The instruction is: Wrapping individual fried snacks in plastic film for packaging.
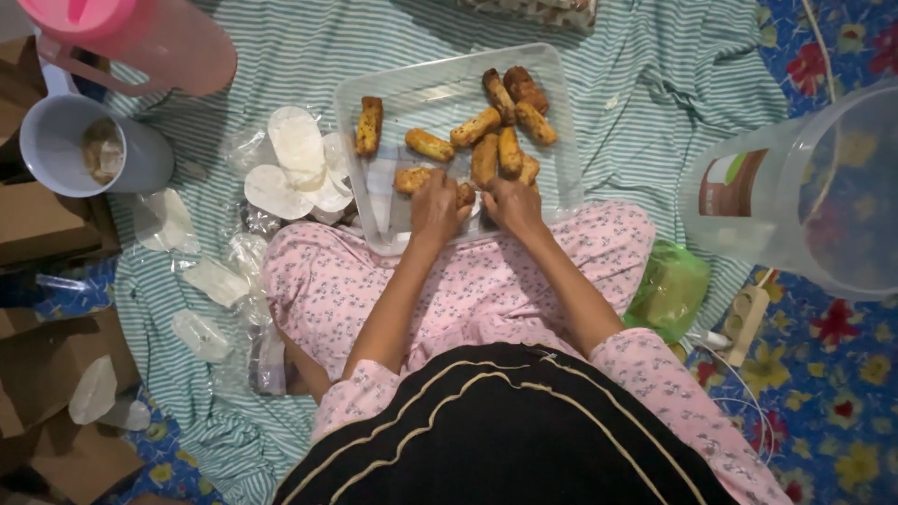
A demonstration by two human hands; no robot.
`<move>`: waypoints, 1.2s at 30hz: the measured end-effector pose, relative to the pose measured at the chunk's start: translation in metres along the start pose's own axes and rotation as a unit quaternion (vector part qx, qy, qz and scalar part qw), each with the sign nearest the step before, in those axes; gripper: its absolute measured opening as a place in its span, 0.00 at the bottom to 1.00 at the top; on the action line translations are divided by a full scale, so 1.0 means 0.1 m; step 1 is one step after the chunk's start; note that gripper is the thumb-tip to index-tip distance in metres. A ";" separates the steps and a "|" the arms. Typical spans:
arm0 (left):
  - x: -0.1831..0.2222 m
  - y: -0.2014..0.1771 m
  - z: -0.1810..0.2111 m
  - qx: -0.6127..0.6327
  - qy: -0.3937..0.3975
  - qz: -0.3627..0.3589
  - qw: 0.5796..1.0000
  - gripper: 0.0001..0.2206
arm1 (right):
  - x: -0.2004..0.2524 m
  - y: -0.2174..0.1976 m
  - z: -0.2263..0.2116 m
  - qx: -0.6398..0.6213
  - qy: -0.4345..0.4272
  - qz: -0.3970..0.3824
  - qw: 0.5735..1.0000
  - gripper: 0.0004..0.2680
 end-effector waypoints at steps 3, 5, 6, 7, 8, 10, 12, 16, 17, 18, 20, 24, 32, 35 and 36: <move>0.01 0.10 -0.04 0.005 -0.013 -0.019 1.000 0.24 | -0.09 0.15 0.09 0.023 0.000 -0.001 1.000 0.07; 0.00 0.09 -0.04 0.002 -0.018 -0.025 1.000 0.23 | -0.09 0.04 -0.01 0.021 0.005 -0.011 1.000 0.07; 0.00 0.09 -0.04 -0.001 -0.021 -0.030 0.999 0.23 | -0.09 -0.01 -0.06 0.019 0.010 -0.019 1.000 0.07; -0.01 0.06 -0.03 -0.001 -0.022 -0.030 0.999 0.23 | -0.08 -0.01 -0.06 0.019 0.010 -0.020 1.000 0.07; -0.02 0.04 -0.01 -0.003 -0.023 -0.032 0.999 0.23 | -0.08 0.00 -0.06 0.012 0.018 -0.021 1.000 0.07; -0.03 0.04 -0.02 -0.005 -0.024 -0.033 0.999 0.23 | -0.08 -0.02 -0.08 0.005 0.026 -0.022 0.999 0.07; -0.01 0.12 -0.05 -0.004 -0.021 -0.024 0.999 0.23 | -0.06 -0.07 -0.11 -0.007 0.036 -0.026 0.999 0.07; -0.02 0.16 -0.05 -0.014 -0.024 -0.025 0.999 0.25 | -0.10 -0.04 -0.10 0.004 0.044 -0.028 0.999 0.08; -0.02 0.18 -0.05 -0.019 -0.015 -0.020 1.000 0.24 | -0.11 -0.04 -0.10 -0.004 0.049 -0.028 0.998 0.07; -0.02 0.20 -0.05 -0.023 -0.006 -0.015 1.000 0.23 | -0.11 -0.04 -0.10 -0.012 0.053 -0.027 0.998 0.07; -0.02 0.23 -0.08 -0.018 -0.006 -0.018 1.000 0.22 | -0.14 -0.03 -0.10 -0.001 0.059 -0.034 0.998 0.07; -0.02 0.25 -0.06 -0.023 -0.008 -0.025 0.999 0.22 | -0.18 0.07 -0.03 0.013 0.076 -0.044 0.996 0.07; 0.01 0.21 -0.07 -0.029 -0.001 -0.021 0.999 0.22 | -0.16 0.07 -0.05 -0.006 0.079 -0.039 0.996 0.08; 0.02 0.26 -0.11 -0.021 -0.005 -0.020 1.000 0.23 | -0.17 0.13 0.00 -0.002 0.075 -0.040 0.996 0.08; 0.02 0.27 -0.12 -0.018 -0.006 -0.021 1.000 0.23 | -0.18 0.14 0.01 -0.001 0.073 -0.039 0.997 0.08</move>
Point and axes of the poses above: each hand's wrist, its own x-axis away from the middle knuckle, its own y-axis out of the palm, z = x × y, the point moved 2 cm from there along -x, towards the middle knuckle, and after that the axes turned 1 degree about -y, right-handed, at the moved point
